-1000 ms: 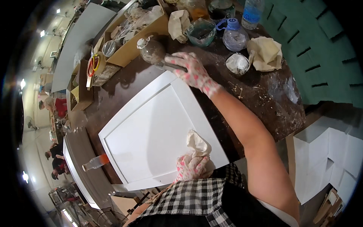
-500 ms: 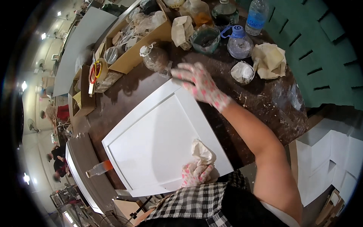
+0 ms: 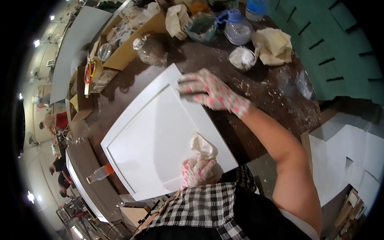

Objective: The person cleans a white rectangular cabinet door using a cloth and a block, applying liquid from a plastic bottle and wiping the surface and edges.

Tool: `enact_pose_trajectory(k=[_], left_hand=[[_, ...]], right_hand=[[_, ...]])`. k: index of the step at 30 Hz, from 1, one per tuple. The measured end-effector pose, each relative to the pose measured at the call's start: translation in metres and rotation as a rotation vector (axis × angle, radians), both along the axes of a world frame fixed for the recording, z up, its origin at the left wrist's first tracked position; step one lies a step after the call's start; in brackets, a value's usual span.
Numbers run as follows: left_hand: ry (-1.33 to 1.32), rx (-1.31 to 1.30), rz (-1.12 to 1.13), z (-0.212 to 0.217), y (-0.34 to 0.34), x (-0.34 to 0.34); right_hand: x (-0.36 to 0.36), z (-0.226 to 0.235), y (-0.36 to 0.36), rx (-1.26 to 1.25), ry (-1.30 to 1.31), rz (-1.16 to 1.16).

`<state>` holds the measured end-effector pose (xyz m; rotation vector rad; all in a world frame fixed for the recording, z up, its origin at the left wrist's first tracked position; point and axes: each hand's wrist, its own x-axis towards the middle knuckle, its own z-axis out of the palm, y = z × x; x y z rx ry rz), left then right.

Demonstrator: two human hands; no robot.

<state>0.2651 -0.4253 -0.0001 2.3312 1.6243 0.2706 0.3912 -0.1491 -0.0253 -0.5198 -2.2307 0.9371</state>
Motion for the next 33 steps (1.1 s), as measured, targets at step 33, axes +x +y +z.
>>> enact_pose_trajectory(k=[33], left_hand=[[-0.093, 0.184, 0.051, -0.006, 0.023, -0.003]], right_hand=[[0.172, -0.002, -0.219, -0.368, -0.013, -0.131]])
